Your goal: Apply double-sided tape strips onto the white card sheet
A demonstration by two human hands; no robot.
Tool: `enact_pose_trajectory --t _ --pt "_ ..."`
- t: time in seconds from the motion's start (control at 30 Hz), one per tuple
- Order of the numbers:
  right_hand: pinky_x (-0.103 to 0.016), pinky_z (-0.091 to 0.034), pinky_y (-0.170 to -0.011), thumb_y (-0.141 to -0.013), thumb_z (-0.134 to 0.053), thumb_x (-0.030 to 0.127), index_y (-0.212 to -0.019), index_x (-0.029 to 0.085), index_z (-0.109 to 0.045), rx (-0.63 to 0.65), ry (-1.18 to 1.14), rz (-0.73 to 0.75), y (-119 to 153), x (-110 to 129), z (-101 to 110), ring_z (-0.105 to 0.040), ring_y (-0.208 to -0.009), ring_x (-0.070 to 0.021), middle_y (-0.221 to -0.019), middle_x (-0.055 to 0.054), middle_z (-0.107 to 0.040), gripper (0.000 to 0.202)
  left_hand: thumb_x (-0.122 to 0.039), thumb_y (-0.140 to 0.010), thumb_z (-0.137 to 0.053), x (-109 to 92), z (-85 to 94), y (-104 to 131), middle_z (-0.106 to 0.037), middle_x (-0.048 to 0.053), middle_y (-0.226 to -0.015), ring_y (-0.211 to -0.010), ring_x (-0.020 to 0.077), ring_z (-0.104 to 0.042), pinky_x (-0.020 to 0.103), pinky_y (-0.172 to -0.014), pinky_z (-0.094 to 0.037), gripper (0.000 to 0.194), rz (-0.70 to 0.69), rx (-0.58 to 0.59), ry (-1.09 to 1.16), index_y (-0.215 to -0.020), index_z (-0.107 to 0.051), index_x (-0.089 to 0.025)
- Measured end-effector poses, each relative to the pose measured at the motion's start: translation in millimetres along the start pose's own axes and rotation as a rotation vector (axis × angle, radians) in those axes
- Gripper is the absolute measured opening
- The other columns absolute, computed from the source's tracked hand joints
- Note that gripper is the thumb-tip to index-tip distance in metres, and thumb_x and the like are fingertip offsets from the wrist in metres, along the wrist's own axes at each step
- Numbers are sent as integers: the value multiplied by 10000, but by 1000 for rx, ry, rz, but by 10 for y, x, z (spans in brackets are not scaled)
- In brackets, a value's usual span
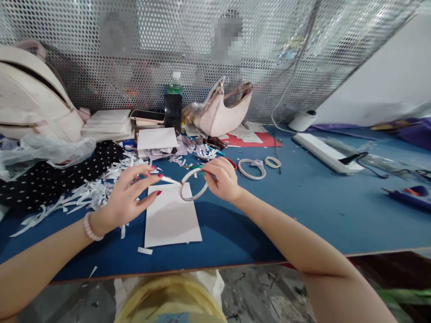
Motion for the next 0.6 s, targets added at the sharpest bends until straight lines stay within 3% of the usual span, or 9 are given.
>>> enact_pose_trajectory --t 0.07,0.13,0.23,0.3,0.37,0.47,0.6 --pt "-333 -435 -620 -947 -444 125 -1100 228 -553 20 -29 -41 -12 86 -14 -592 -669 -183 -810 -48 -655 215 -227 -902 -616 -31 -91 32 -564 110 -1340 -1088 222 -618 333 -819 -519 567 252 106 265 -1429 -420 -307" --pt "-327 -435 -621 -941 -443 112 -1117 217 -552 46 -74 -56 -19 191 -33 -594 -672 -181 -807 -49 -662 233 -272 -934 -576 -107 -173 69 -573 113 -1345 -992 182 -657 326 -826 -531 772 414 209 620 -1549 -116 -352" --pt "-315 -422 -605 -924 -437 89 -1131 204 -542 89 -117 -5 -19 319 -65 -584 -650 -174 -784 -47 -669 259 -354 -917 -632 -256 -226 95 -696 104 -1131 -911 191 -682 327 -819 -527 953 641 406 971 -1561 69 -314" --pt "-308 -409 -581 -920 -433 90 -1132 195 -533 97 -131 36 -17 366 -79 -571 -626 -172 -762 -47 -662 257 -401 -925 -631 -346 -215 81 -737 54 -918 -845 184 -693 332 -828 -512 991 707 447 1186 -1553 126 -282" --pt "-306 -412 -570 -919 -430 90 -1122 182 -527 79 -139 70 -20 399 -79 -558 -622 -175 -746 -56 -651 243 -446 -919 -637 -410 -200 63 -729 19 -804 -802 173 -690 323 -826 -494 956 730 466 1310 -1565 43 -260" --pt "-305 -422 -572 -906 -463 81 -1044 197 -545 53 -114 130 -46 477 -54 -548 -649 -177 -722 -49 -630 198 -519 -881 -659 -466 -209 62 -707 10 -734 -728 167 -671 305 -765 -487 835 767 509 1399 -1524 -224 -212" --pt "-293 -377 -536 -860 -566 74 -768 240 -559 88 -54 341 -97 654 -29 -493 -597 -139 -615 20 -547 190 -528 -900 -621 -481 -244 106 -582 -63 -534 -517 121 -555 247 -601 -441 680 905 498 1360 -1418 -377 -161"
Point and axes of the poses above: each hand's wrist, its own y-axis away from the middle knuckle, its own z-axis out of the back of the hand, x = y × z, the point moved 1 cm from there along -y, towards the middle knuckle
